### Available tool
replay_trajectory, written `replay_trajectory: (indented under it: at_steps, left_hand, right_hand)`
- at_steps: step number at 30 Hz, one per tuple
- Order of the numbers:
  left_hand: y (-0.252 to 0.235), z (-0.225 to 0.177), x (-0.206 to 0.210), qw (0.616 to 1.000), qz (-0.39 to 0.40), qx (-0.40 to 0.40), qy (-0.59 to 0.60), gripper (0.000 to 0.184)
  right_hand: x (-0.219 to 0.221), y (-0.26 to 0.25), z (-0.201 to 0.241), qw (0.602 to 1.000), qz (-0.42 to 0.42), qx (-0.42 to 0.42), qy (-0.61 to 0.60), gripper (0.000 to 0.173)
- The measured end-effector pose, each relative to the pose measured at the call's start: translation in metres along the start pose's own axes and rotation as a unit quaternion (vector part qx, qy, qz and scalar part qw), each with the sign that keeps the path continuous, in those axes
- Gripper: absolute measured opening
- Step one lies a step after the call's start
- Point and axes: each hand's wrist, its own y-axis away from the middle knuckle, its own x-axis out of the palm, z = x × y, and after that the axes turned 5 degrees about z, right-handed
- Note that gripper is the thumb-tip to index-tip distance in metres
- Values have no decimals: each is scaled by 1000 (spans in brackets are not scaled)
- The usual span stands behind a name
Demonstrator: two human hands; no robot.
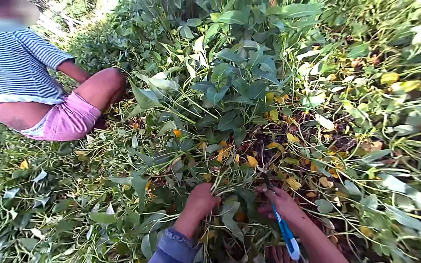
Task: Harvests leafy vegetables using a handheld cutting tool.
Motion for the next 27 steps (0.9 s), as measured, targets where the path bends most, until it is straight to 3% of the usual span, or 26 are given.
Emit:
replay_trajectory:
  at_steps: [3, 7, 10, 13, 18, 21, 27]
  left_hand:
    - [18, -5, -25, 998, 9, 38, 47, 31]
    - [43, -18, -52, 996, -8, 75, 47, 27]
    - [57, -33, -56, 997, -34, 69, 2, 20]
    - [69, -42, -51, 997, -35, 72, -6, 21]
    - [65, -31, -50, 997, -43, 67, 4, 25]
    - [59, -18, -50, 997, -42, 62, 4, 23]
    - [56, -5, -46, 997, -57, 57, 19, 21]
  right_hand:
    - [-32, 12, -26, 999, -43, 15, 28, 40]
    - [-52, 20, 5, 995, -58, -53, 62, 44]
    - [-44, 15, 45, 987, -56, -131, 73, 56]
    - [-26, -14, 65, 991, -39, -79, 104, 56]
    - [-5, -56, 37, 990, -80, -33, 109, 51]
    - [-13, -59, 16, 982, -69, -80, 158, 48]
    - [-19, -44, 38, 973, -77, -114, 187, 49]
